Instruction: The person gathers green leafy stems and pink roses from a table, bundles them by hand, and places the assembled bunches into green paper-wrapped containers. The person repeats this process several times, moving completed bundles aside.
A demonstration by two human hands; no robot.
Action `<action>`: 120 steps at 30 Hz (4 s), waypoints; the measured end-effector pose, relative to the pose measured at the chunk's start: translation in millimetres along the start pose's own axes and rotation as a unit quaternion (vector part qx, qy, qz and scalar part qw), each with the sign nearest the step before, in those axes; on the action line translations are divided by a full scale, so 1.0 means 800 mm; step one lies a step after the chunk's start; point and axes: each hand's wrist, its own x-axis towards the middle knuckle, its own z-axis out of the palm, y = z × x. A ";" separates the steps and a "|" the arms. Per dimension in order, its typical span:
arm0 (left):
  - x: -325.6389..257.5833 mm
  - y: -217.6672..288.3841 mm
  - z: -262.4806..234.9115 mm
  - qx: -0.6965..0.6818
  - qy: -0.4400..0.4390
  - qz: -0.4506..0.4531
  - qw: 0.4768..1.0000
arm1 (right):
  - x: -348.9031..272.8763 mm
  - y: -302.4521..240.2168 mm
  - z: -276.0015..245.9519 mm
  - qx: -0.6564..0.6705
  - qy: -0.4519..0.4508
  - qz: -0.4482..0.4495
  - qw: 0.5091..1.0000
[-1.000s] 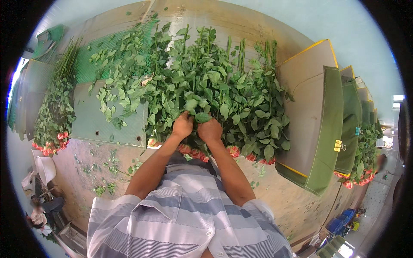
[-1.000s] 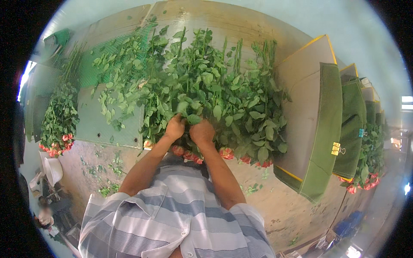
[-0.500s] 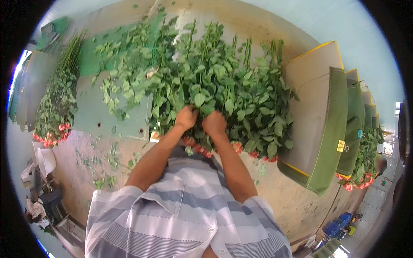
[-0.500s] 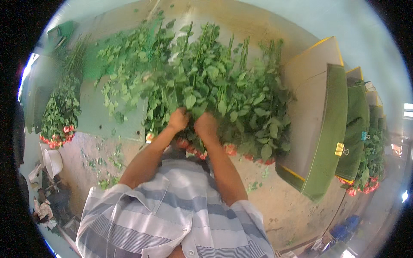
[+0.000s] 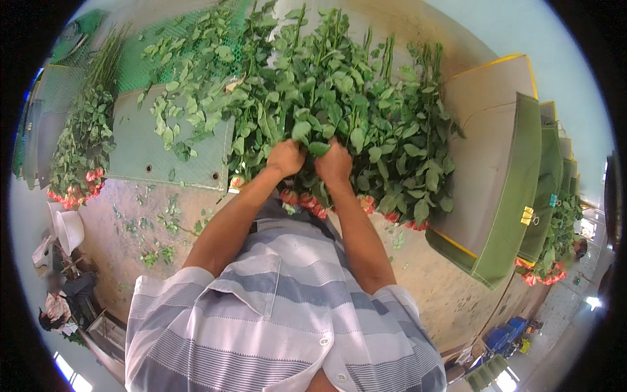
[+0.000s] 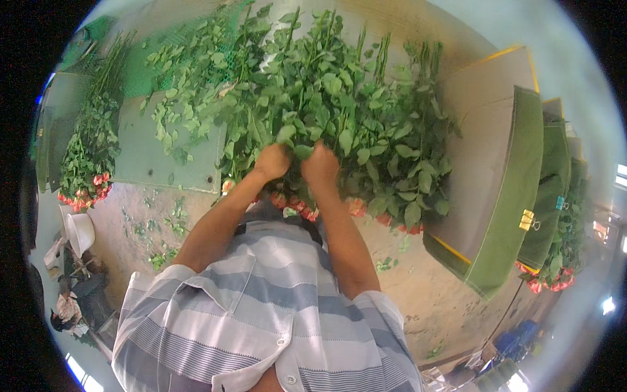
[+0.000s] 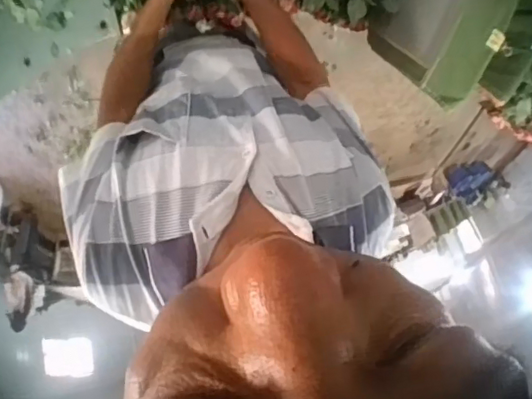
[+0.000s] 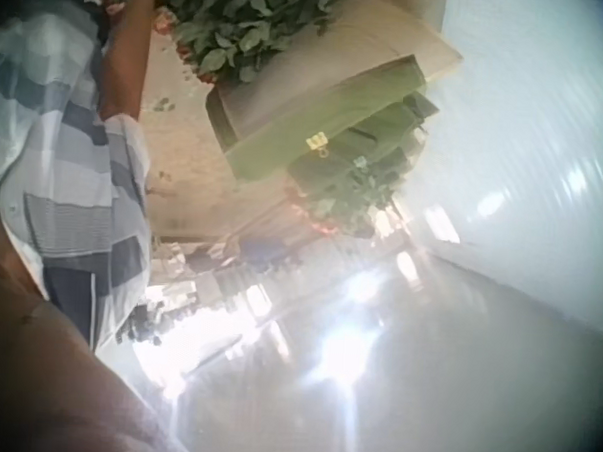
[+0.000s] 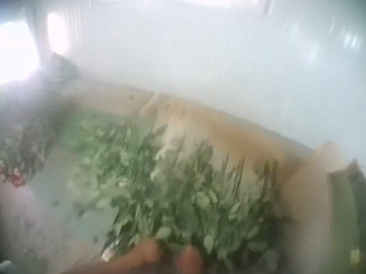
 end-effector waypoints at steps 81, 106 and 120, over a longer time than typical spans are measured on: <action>-0.007 -0.086 -0.053 0.080 0.225 -0.139 0.961 | 0.052 0.048 -0.020 0.474 -0.207 0.029 0.855; 0.012 0.056 0.008 0.204 -0.032 0.226 0.952 | -0.028 0.109 -0.126 0.758 -0.188 0.012 0.624; 0.014 0.049 0.020 0.103 0.038 0.221 0.969 | 0.022 0.220 -0.240 -0.128 0.059 0.139 0.980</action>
